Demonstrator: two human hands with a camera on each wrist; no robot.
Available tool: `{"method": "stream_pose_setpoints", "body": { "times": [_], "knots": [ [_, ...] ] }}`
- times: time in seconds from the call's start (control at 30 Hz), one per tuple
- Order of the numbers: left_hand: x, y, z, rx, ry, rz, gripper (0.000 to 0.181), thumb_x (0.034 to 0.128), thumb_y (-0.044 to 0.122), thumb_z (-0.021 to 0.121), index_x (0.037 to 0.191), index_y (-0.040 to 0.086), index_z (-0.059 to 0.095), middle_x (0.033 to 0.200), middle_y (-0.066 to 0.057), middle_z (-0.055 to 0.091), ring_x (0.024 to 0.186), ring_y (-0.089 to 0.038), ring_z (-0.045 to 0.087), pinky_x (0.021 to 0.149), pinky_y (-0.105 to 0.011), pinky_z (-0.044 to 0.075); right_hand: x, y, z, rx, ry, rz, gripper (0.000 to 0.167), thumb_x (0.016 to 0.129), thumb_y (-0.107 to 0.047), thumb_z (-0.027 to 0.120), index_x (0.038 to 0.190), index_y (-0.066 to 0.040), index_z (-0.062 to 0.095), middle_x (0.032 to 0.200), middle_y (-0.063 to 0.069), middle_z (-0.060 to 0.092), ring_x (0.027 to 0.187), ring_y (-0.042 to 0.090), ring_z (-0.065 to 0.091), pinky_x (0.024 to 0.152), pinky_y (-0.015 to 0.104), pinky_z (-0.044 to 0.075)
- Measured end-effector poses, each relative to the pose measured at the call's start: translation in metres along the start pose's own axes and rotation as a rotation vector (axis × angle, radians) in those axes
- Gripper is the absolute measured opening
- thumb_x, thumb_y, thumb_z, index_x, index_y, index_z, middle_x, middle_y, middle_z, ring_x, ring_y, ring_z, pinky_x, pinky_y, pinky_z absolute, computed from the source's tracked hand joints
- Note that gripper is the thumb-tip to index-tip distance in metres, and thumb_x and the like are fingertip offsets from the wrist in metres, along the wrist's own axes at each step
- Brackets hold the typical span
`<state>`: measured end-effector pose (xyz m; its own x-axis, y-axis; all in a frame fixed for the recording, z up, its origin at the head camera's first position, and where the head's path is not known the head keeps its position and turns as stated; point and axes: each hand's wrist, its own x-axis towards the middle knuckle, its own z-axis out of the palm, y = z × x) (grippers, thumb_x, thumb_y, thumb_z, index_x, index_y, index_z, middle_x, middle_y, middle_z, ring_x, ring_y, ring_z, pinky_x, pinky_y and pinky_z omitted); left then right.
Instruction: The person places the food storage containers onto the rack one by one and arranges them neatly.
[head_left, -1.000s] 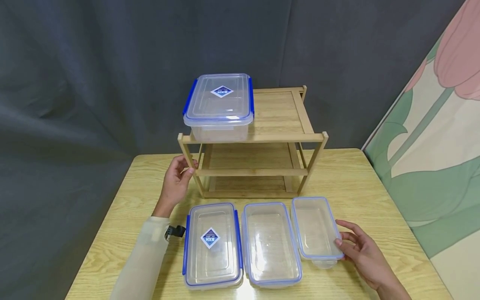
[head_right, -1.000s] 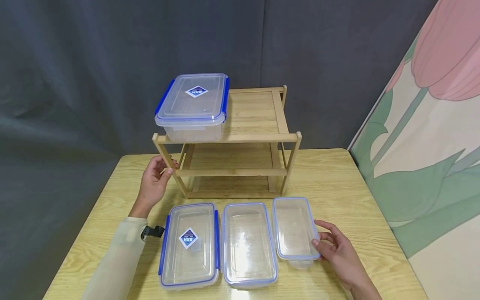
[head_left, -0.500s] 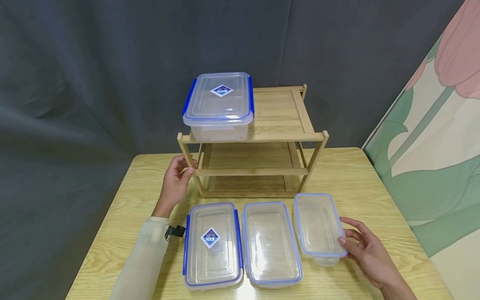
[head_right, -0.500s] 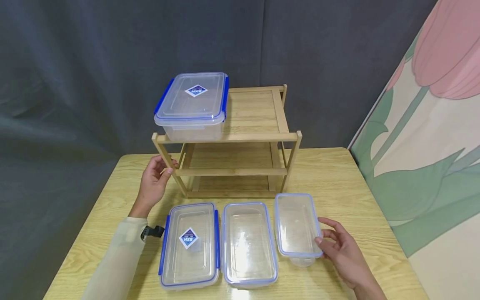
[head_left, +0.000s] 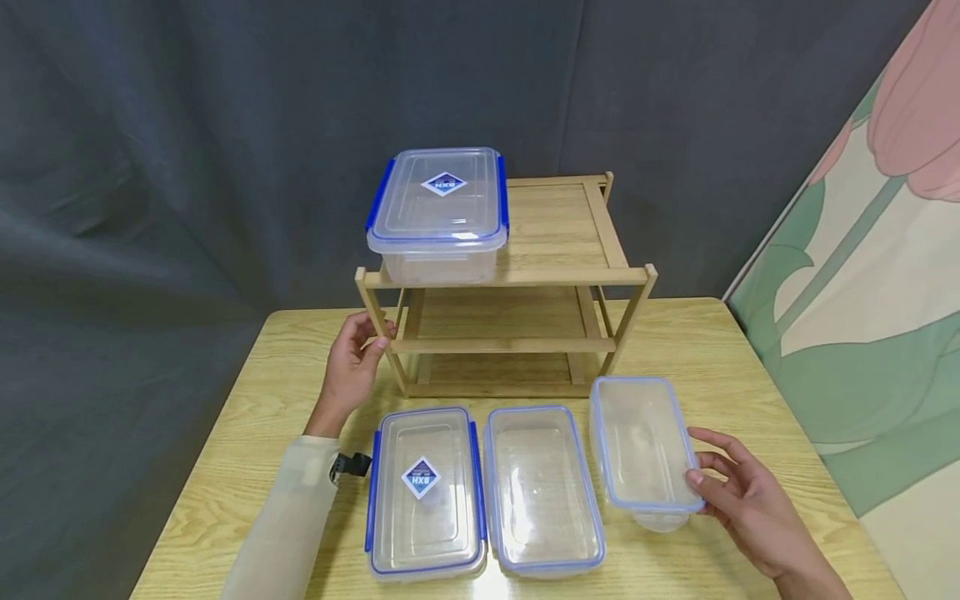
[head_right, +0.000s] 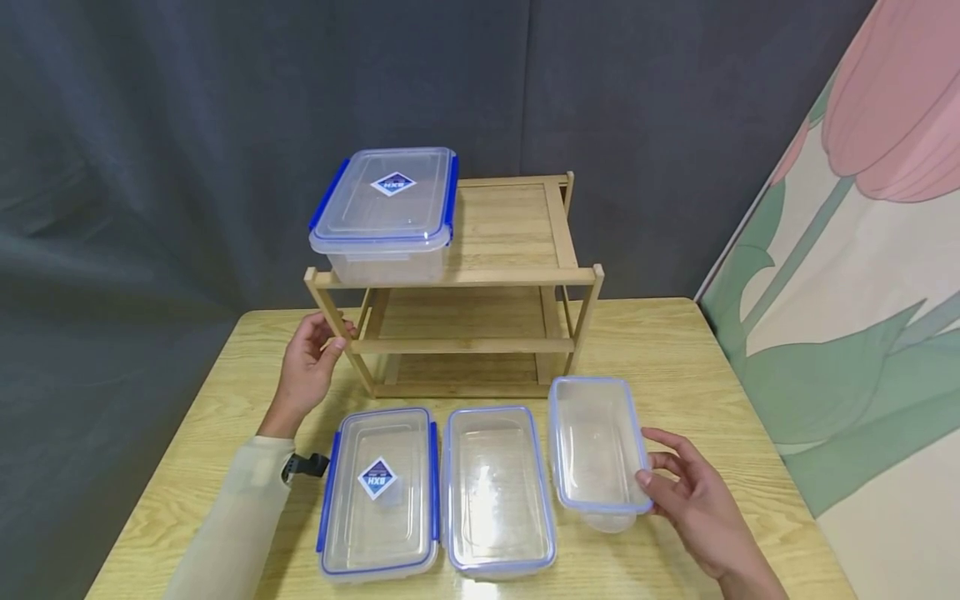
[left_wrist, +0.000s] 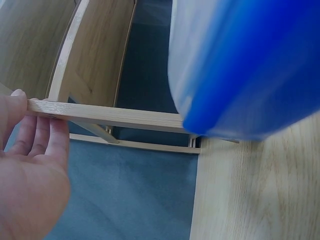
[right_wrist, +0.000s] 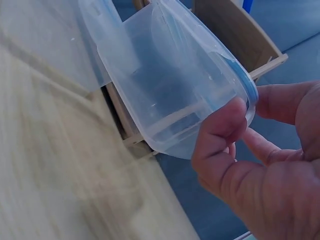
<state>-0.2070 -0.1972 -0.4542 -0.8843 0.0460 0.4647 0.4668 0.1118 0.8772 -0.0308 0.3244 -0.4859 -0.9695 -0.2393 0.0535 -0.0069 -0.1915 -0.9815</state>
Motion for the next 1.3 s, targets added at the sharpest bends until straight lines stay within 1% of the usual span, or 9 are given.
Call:
{"method": "stream_pose_setpoints", "body": {
  "times": [0.23,0.47,0.6,0.77,0.83,0.97,1.1,1.2,1.3],
  "knots": [
    [-0.001,-0.002,0.001,0.007,-0.003,-0.021,0.034,0.1035,-0.013,0.053,0.137,-0.013,0.049,0.123,-0.037,0.061,0.117,-0.034,0.067,0.101,-0.019,0.056,0.001,-0.012,0.001,0.046,-0.051,-0.067,0.062,0.103,0.021,0.039,0.158,-0.009,0.04,0.121,0.001,0.065,0.097,0.014,0.074,0.076,0.032,0.066],
    [-0.001,-0.002,0.0,0.013,-0.001,-0.031,0.034,0.1035,-0.013,0.053,0.138,-0.012,0.05,0.123,-0.036,0.061,0.115,-0.026,0.067,0.1,-0.018,0.056,0.002,-0.027,0.003,0.059,-0.059,-0.091,0.063,0.103,0.023,0.037,0.158,-0.007,0.039,0.122,0.002,0.067,0.099,0.015,0.075,0.077,0.033,0.066],
    [-0.001,-0.002,0.001,0.01,0.0,-0.038,0.034,0.1037,-0.013,0.052,0.138,-0.01,0.051,0.124,-0.036,0.06,0.117,-0.029,0.066,0.101,-0.018,0.056,0.003,-0.034,0.004,0.071,-0.058,-0.111,0.064,0.102,0.024,0.036,0.159,-0.006,0.039,0.122,0.003,0.067,0.099,0.016,0.075,0.077,0.033,0.066],
    [-0.001,-0.001,0.001,0.009,0.003,-0.04,0.033,0.1036,-0.013,0.052,0.137,-0.011,0.051,0.124,-0.037,0.06,0.118,-0.034,0.066,0.101,-0.019,0.056,0.006,-0.046,0.005,0.093,-0.092,-0.155,0.066,0.101,0.026,0.033,0.16,-0.003,0.038,0.124,0.005,0.067,0.1,0.016,0.074,0.077,0.032,0.065],
    [-0.001,-0.001,0.001,0.009,0.004,-0.036,0.033,0.1035,-0.013,0.053,0.137,-0.011,0.051,0.123,-0.036,0.06,0.117,-0.033,0.066,0.101,-0.019,0.056,0.007,-0.054,0.006,0.084,-0.1,-0.16,0.067,0.101,0.026,0.033,0.16,-0.003,0.036,0.125,0.005,0.067,0.101,0.015,0.074,0.077,0.032,0.065],
    [-0.001,-0.001,0.001,0.005,0.003,-0.032,0.032,0.1036,-0.012,0.053,0.136,-0.01,0.051,0.123,-0.035,0.061,0.116,-0.027,0.066,0.1,-0.018,0.056,0.01,-0.074,0.008,0.034,-0.087,-0.152,0.067,0.101,0.026,0.034,0.162,-0.002,0.032,0.126,0.003,0.066,0.104,0.012,0.073,0.078,0.03,0.065],
    [0.0,0.0,0.001,-0.001,0.004,-0.035,0.032,0.1033,-0.013,0.053,0.135,-0.011,0.051,0.122,-0.033,0.063,0.115,-0.023,0.066,0.099,-0.017,0.056,0.012,-0.091,0.009,-0.004,-0.084,-0.169,0.066,0.101,0.025,0.033,0.162,0.002,0.028,0.128,0.003,0.065,0.106,0.012,0.071,0.078,0.029,0.065],
    [0.0,0.0,0.001,0.003,0.003,-0.037,0.031,0.1034,-0.013,0.053,0.135,-0.01,0.051,0.123,-0.032,0.063,0.115,-0.022,0.066,0.1,-0.017,0.055,0.014,-0.099,0.008,0.016,-0.101,-0.203,0.066,0.1,0.027,0.032,0.162,0.004,0.027,0.129,0.006,0.065,0.107,0.014,0.071,0.078,0.028,0.064],
    [-0.001,-0.001,0.0,0.0,0.005,-0.038,0.032,0.1033,-0.013,0.053,0.135,-0.011,0.051,0.123,-0.033,0.063,0.115,-0.021,0.067,0.1,-0.017,0.055,0.018,-0.105,0.006,0.088,-0.15,-0.249,0.067,0.098,0.03,0.028,0.161,0.008,0.026,0.13,0.012,0.065,0.107,0.019,0.071,0.079,0.029,0.064]
  ]
}}
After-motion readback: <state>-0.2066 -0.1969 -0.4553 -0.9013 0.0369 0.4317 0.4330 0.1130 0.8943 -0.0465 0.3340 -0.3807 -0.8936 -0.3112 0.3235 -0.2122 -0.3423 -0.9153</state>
